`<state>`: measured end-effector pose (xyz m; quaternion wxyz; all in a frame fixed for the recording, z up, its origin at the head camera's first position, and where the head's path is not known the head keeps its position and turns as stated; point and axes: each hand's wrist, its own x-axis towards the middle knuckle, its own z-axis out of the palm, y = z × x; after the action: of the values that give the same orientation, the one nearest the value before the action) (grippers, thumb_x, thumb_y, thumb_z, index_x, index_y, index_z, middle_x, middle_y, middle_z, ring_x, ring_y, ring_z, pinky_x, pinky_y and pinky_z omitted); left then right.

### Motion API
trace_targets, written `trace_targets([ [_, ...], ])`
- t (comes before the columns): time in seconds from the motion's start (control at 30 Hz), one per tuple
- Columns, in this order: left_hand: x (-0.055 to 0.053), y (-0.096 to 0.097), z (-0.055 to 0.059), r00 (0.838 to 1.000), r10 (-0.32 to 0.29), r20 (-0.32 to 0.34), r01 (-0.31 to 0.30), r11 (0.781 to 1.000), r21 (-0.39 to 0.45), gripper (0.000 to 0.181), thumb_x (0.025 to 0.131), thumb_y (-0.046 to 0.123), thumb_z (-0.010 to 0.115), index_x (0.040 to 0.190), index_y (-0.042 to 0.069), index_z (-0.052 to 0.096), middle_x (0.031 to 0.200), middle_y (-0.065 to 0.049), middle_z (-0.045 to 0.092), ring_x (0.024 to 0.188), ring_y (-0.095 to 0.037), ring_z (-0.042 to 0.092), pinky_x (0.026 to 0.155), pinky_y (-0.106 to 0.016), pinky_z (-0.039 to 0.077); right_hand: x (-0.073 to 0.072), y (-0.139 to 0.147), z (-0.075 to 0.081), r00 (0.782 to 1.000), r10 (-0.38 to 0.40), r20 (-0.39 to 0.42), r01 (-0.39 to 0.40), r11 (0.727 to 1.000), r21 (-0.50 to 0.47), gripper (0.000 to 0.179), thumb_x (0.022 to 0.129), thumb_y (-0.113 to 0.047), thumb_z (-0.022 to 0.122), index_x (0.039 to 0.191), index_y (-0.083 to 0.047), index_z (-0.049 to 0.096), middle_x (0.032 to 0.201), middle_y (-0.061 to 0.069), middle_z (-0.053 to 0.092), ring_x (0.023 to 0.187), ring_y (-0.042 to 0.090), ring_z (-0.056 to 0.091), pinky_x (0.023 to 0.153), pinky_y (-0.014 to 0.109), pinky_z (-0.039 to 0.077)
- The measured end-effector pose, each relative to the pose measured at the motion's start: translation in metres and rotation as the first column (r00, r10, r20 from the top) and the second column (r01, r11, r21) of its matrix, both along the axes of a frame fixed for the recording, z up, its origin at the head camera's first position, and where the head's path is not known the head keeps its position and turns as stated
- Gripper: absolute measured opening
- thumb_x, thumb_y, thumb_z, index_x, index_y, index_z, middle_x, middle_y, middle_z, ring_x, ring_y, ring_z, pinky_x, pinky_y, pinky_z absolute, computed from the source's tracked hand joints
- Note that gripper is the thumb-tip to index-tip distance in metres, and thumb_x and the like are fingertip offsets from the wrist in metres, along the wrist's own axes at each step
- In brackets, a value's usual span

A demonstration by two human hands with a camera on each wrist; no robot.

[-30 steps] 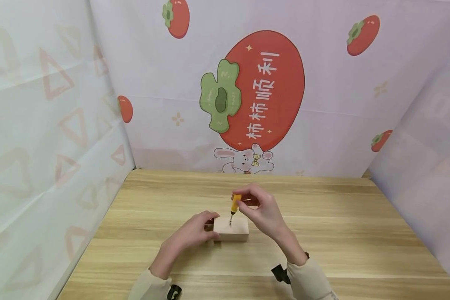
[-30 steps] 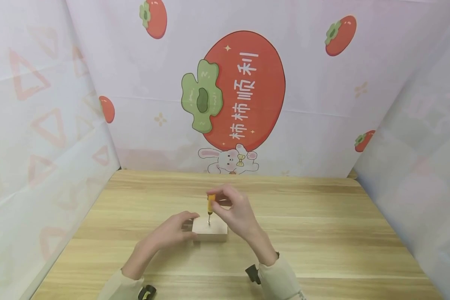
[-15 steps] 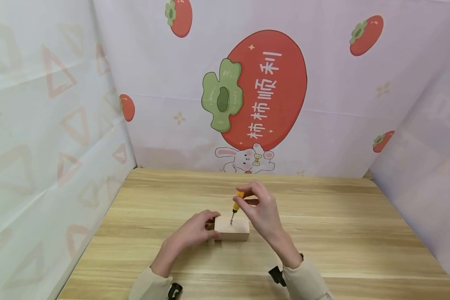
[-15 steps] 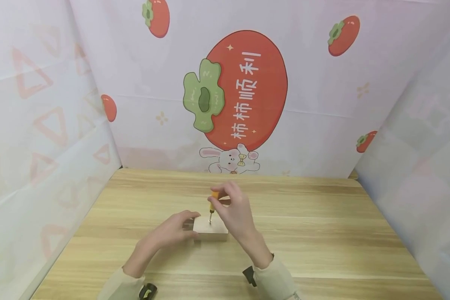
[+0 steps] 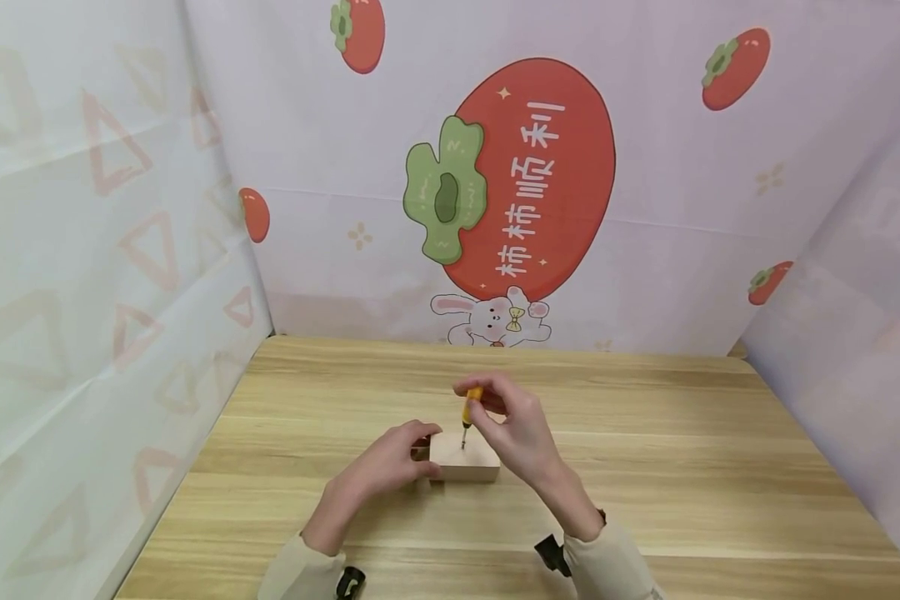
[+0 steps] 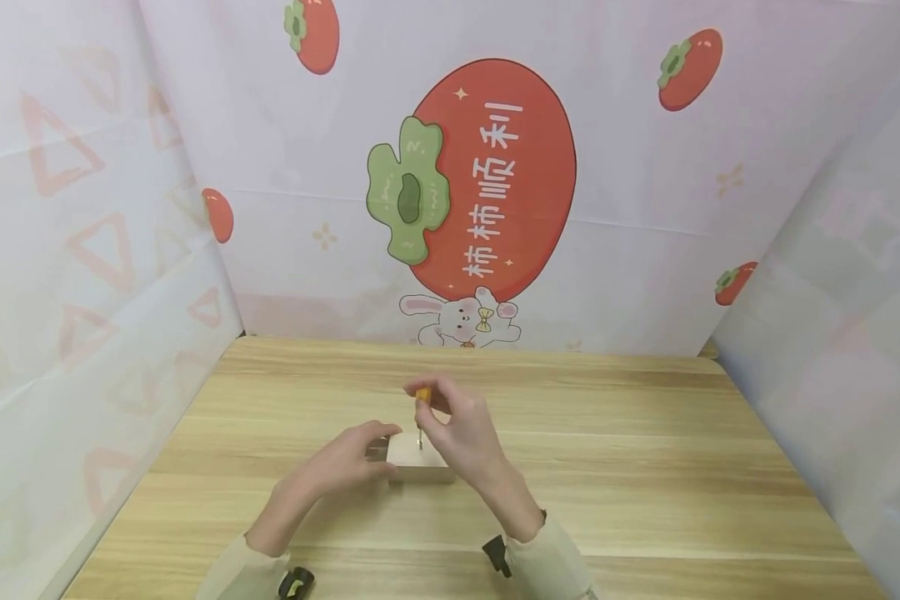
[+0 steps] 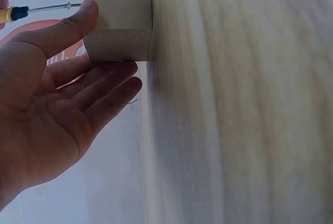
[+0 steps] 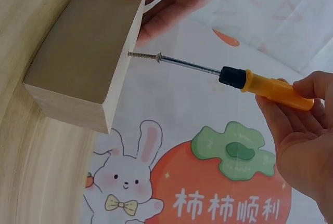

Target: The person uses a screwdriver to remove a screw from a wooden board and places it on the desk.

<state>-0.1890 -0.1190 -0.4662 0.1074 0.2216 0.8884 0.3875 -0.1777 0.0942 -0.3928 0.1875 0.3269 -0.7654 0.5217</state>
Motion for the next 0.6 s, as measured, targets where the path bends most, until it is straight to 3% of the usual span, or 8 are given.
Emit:
trace_targets([
  [0.17,0.0,-0.0003,-0.0001,1.0,-0.001,0.01,0.001,1.0,-0.001,0.058,0.085,0.028,0.079,0.132,0.002,0.059,0.125,-0.012,0.064,0.116,-0.027,0.063,0.101,-0.047,0.051,-0.0001,0.0007,-0.002,1.0,-0.028,0.008,0.028,1.0,-0.014,0.024,0.089,0.004,0.069,0.11,-0.006,0.068,0.11,0.009,0.068,0.097,0.018,0.069,0.084,0.03,0.06],
  [0.4,0.0003,0.0,0.0003,1.0,-0.003,0.018,0.003,1.0,0.004,0.056,0.085,0.026,0.079,0.132,0.001,0.059,0.124,-0.012,0.063,0.116,-0.029,0.063,0.1,-0.047,0.052,0.0003,0.0002,-0.005,0.995,-0.097,-0.01,0.097,0.995,-0.031,0.03,0.086,0.0,0.074,0.114,-0.01,0.071,0.103,0.007,0.062,0.089,0.02,0.069,0.073,0.028,0.062],
  [0.6,0.0007,-0.0004,0.0009,1.0,-0.002,0.016,0.002,1.0,0.006,0.056,0.085,0.026,0.079,0.132,0.002,0.059,0.124,-0.012,0.063,0.116,-0.028,0.063,0.1,-0.047,0.052,-0.0017,0.0038,-0.001,1.0,-0.02,0.013,0.02,1.0,-0.007,0.03,0.088,0.002,0.07,0.117,-0.008,0.071,0.107,0.009,0.068,0.092,0.02,0.069,0.076,0.028,0.061],
])
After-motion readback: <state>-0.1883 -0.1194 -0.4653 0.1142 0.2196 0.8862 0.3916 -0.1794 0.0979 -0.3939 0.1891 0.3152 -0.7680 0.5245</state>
